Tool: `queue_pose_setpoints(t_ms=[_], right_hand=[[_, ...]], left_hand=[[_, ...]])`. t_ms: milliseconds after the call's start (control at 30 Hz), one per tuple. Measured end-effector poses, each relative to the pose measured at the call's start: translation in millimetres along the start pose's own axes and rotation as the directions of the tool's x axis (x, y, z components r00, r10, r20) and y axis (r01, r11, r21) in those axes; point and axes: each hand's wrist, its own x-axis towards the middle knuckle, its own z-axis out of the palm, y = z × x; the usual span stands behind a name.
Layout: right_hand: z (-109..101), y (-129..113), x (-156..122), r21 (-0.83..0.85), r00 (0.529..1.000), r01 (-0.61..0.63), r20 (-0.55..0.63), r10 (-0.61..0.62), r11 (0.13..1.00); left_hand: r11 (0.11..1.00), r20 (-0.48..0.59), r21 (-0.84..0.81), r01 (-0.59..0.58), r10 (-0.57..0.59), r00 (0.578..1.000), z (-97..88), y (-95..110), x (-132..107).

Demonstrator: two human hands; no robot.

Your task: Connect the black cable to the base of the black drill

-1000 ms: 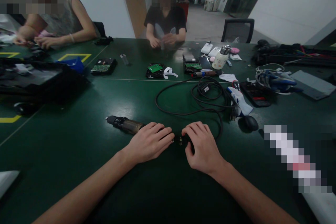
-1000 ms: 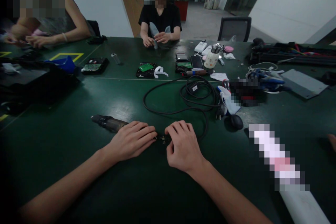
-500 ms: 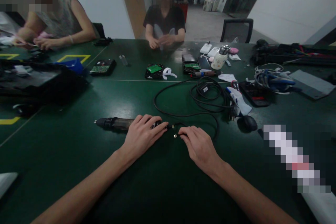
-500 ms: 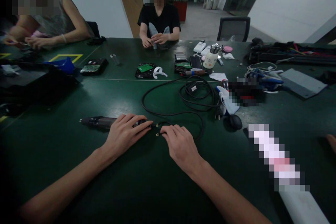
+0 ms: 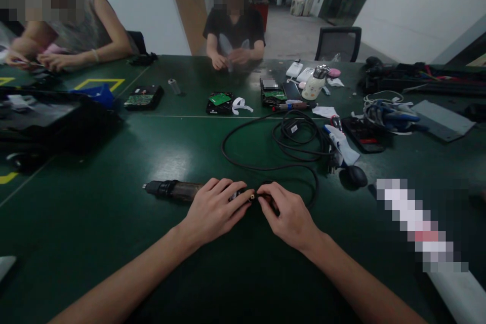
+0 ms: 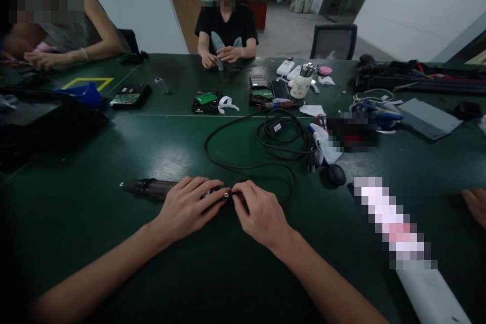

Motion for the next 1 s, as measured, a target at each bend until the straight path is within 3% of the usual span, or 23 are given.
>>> queue_pose_setpoints(t_ms=[333,1000], right_hand=[[-0.5,2.6,-2.2,0.047,0.997,0.025,-0.068,-0.022,0.999],[2.6,-3.7,1.2,0.001,0.997,0.075,-0.015,-0.075,0.997]], left_hand=[[0.998,-0.093,-0.057,-0.033,0.028,0.995,0.1,6.1,1.7],[0.999,-0.075,-0.043,-0.002,-0.002,0.997,-0.9,2.8,-6.8]])
